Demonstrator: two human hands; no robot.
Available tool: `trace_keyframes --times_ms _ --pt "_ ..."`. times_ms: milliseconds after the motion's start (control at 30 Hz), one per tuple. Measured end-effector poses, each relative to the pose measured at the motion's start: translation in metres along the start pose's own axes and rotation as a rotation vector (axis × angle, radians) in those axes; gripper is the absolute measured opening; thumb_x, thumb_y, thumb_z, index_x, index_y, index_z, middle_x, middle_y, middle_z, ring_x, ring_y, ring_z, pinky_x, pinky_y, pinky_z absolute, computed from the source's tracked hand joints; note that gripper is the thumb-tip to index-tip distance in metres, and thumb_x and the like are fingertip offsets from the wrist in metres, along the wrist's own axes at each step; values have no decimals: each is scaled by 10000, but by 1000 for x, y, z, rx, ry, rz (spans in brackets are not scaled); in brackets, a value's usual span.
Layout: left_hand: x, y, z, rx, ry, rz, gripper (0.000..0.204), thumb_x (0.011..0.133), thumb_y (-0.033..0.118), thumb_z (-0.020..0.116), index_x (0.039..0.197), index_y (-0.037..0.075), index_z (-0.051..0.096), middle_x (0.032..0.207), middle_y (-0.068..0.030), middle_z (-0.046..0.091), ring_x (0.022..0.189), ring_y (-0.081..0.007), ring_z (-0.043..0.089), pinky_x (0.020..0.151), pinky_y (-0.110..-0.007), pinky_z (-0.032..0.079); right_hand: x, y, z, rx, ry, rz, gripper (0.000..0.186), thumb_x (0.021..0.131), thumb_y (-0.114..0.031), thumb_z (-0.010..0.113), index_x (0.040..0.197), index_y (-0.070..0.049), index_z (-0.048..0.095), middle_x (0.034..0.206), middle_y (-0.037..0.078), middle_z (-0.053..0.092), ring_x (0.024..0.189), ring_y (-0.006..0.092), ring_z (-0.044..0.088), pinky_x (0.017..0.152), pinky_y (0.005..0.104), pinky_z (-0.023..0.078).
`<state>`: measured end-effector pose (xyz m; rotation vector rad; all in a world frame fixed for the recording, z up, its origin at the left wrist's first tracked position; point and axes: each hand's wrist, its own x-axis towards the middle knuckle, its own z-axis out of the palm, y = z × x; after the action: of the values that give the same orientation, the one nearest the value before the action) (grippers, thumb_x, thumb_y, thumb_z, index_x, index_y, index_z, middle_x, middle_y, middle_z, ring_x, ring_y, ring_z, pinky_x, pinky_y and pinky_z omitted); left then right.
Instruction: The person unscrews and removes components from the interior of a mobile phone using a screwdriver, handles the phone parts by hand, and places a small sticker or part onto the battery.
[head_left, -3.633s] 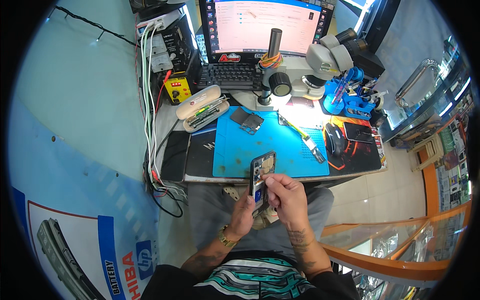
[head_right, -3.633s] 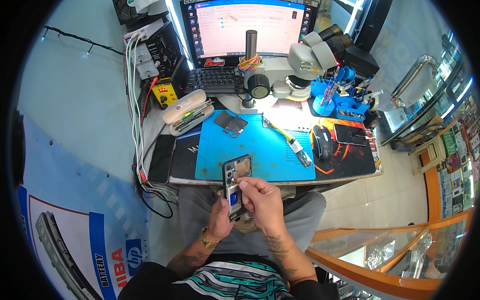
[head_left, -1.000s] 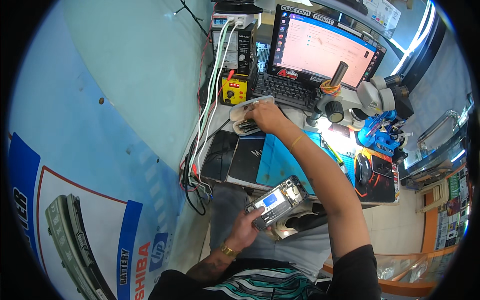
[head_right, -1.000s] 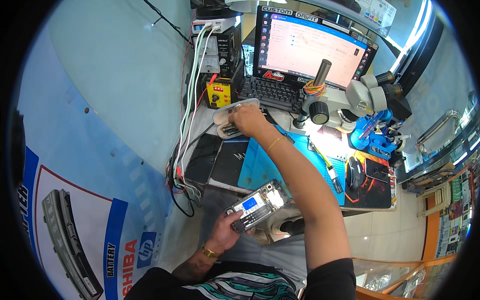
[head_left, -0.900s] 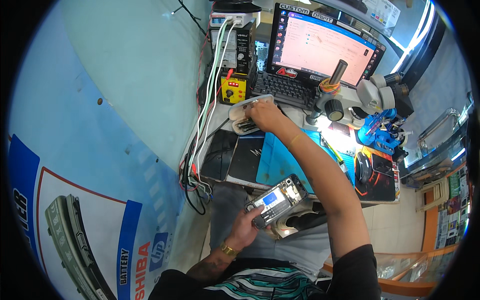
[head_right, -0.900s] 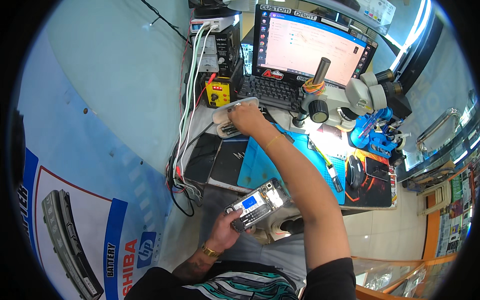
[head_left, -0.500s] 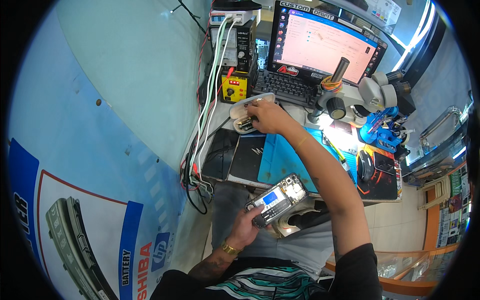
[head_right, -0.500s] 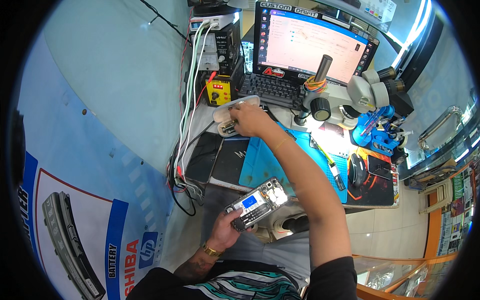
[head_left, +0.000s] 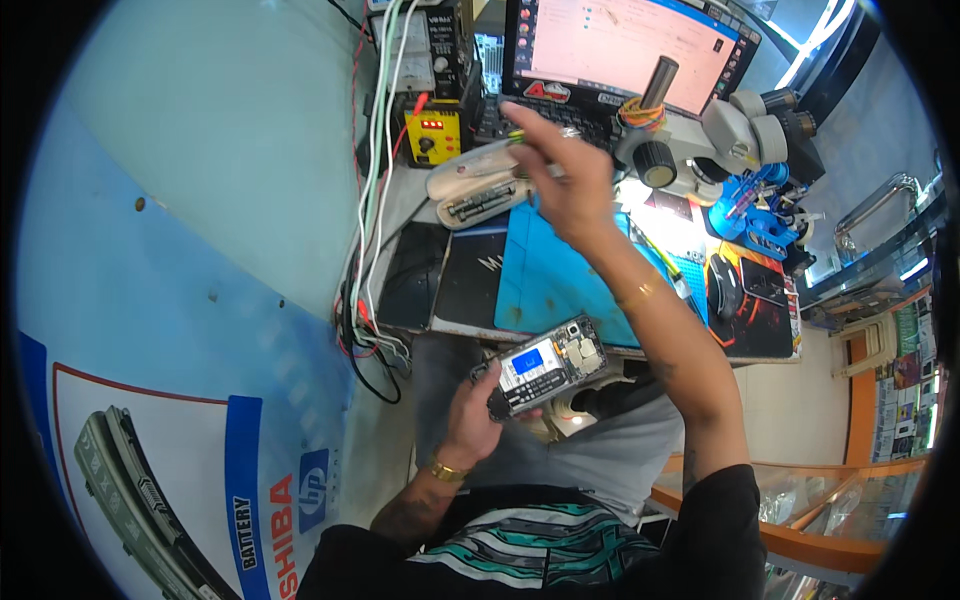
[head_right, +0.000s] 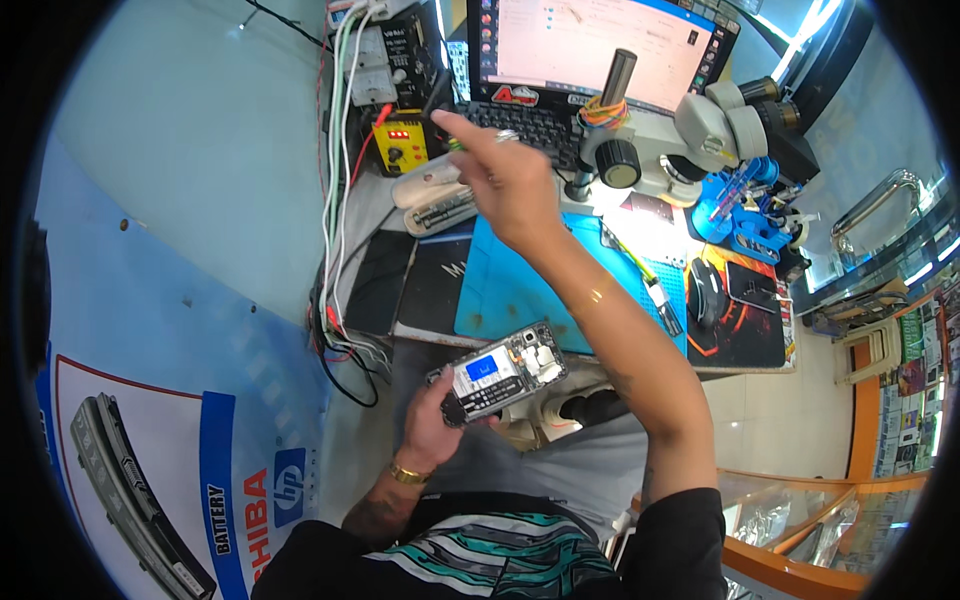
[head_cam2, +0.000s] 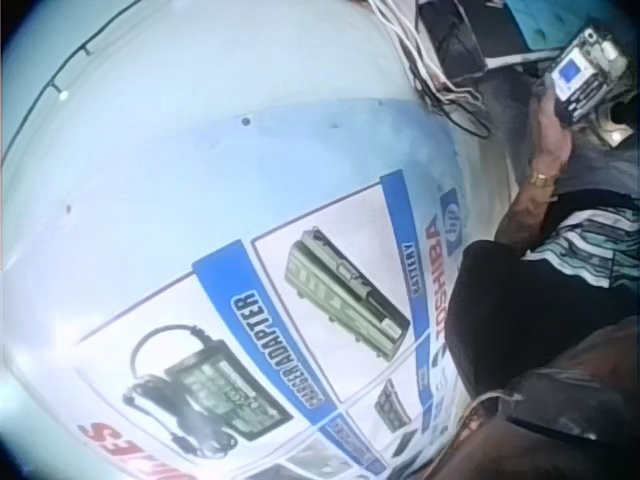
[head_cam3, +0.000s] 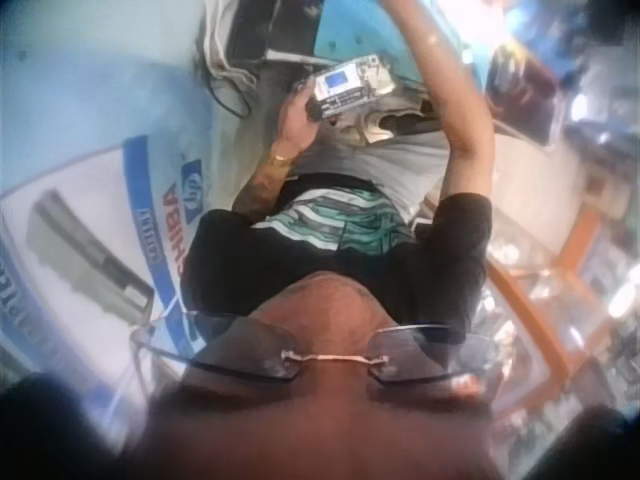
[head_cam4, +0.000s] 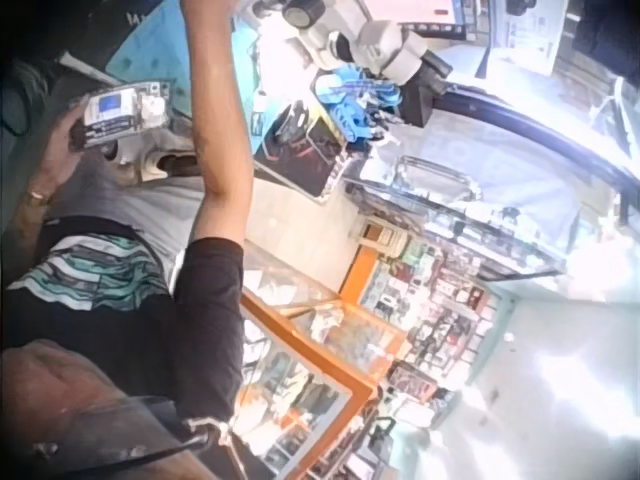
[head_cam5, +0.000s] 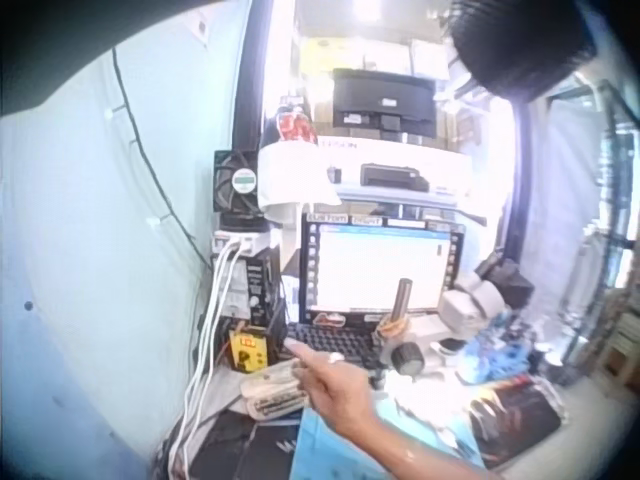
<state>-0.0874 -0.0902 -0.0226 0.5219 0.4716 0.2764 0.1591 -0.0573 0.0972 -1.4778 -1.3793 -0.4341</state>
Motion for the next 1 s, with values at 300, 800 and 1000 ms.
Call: trace_keyframes --times_ms 300,800,1000 --pt "4 22 4 241 -112 -126 377 1019 277 494 1104 -59 642 939 -162 713 756 -251 714 512 -395 587 -130 -91 -138 504 41 736 315 854 42 697 1157 41 610 1004 167 735 959 256 715 853 338 554" --pt "-3 24 28 531 -260 -210 252 946 63 609 1154 -74 643 989 -114 712 787 -162 689 550 -316 591 -172 -107 -126 355 -196 591 172 790 29 776 955 18 729 931 136 747 858 226 718 752 307 558" --pt "-3 24 26 534 -282 -207 256 939 61 619 1163 -63 635 990 -128 713 793 -192 703 533 -329 591 -174 -108 -119 358 -225 555 166 778 42 770 937 26 728 922 152 743 885 249 713 769 324 556"
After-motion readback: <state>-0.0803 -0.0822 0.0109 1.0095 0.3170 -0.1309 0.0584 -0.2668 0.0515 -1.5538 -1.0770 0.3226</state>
